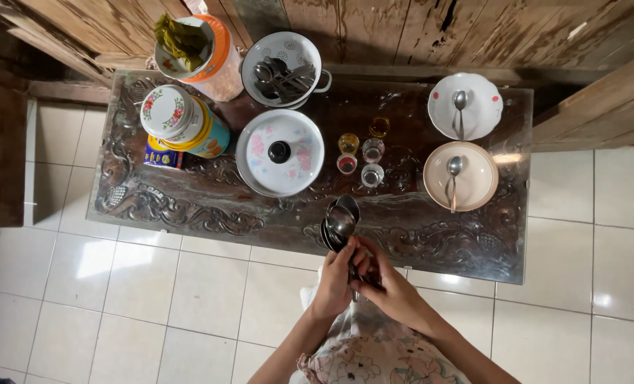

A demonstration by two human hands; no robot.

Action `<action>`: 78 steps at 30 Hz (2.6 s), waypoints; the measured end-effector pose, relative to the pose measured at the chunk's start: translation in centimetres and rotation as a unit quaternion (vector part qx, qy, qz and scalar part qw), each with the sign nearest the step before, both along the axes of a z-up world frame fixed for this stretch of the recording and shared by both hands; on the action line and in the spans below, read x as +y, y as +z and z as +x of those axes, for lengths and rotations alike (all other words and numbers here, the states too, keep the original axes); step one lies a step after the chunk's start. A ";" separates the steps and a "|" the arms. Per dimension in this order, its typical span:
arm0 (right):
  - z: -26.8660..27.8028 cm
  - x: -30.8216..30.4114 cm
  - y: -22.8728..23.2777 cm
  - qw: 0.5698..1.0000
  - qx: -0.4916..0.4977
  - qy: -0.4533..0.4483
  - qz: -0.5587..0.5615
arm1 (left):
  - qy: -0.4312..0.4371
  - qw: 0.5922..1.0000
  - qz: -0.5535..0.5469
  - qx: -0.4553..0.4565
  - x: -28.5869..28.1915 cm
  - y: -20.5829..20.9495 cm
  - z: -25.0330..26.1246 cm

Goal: Arranging plates, bowls, spoons, and glasses on a dining table.

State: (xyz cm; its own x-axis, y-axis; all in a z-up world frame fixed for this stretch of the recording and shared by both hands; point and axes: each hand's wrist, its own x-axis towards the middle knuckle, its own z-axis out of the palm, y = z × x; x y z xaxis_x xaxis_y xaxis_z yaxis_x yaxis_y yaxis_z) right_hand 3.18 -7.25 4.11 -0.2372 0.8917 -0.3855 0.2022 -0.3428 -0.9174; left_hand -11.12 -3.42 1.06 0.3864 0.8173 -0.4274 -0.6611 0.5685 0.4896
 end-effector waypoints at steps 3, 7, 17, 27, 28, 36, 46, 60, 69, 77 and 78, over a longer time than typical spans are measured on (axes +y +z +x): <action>0.2 0.6 -0.6 1.000 0.007 0.014 0.015 | 0.008 1.000 0.018 0.007 0.1 -0.2 0.0; 0.3 1.3 -1.3 0.999 0.011 0.033 0.009 | 0.013 0.999 0.035 0.029 0.3 0.2 -0.2; 0.6 3.5 -3.3 0.992 0.092 0.080 0.031 | 0.079 0.996 0.037 0.035 0.8 0.0 -1.7; -2.3 7.3 -5.1 0.998 0.065 0.014 0.016 | 0.042 0.996 0.035 0.070 5.8 0.7 -5.4; -2.9 7.8 -4.7 0.998 0.067 0.007 0.015 | 0.035 0.996 0.035 0.072 6.4 0.7 -6.0; -6.2 12.1 -5.8 0.991 0.115 -0.069 -0.011 | -0.054 0.993 0.054 0.087 12.4 0.8 -9.7; -0.6 20.2 -18.1 0.945 -0.043 -0.294 -0.138 | -0.137 0.986 0.036 0.088 17.1 -0.9 -9.8; 5.0 23.2 -29.3 0.916 -0.139 -0.286 -0.244 | -0.108 0.989 -0.004 0.105 16.7 -0.2 -5.4; 6.2 23.0 -29.5 0.921 -0.077 -0.294 -0.244 | -0.075 0.990 -0.046 0.110 15.7 -0.7 -2.7; 11.8 24.5 -26.8 0.903 -0.057 -0.345 -0.249 | -0.060 0.991 -0.034 0.112 15.5 -1.2 -1.0; 12.6 25.0 -26.5 0.898 -0.042 -0.369 -0.238 | -0.059 0.991 -0.031 0.118 15.4 -1.2 -0.8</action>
State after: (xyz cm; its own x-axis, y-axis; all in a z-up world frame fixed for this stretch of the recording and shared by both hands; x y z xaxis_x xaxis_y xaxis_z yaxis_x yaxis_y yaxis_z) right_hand 15.73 17.70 -22.35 0.3973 0.5241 -0.7533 -0.1789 -0.7609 -0.6237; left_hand -11.95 12.00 -0.17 0.3611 0.7419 -0.5650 -0.4593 0.6688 0.5846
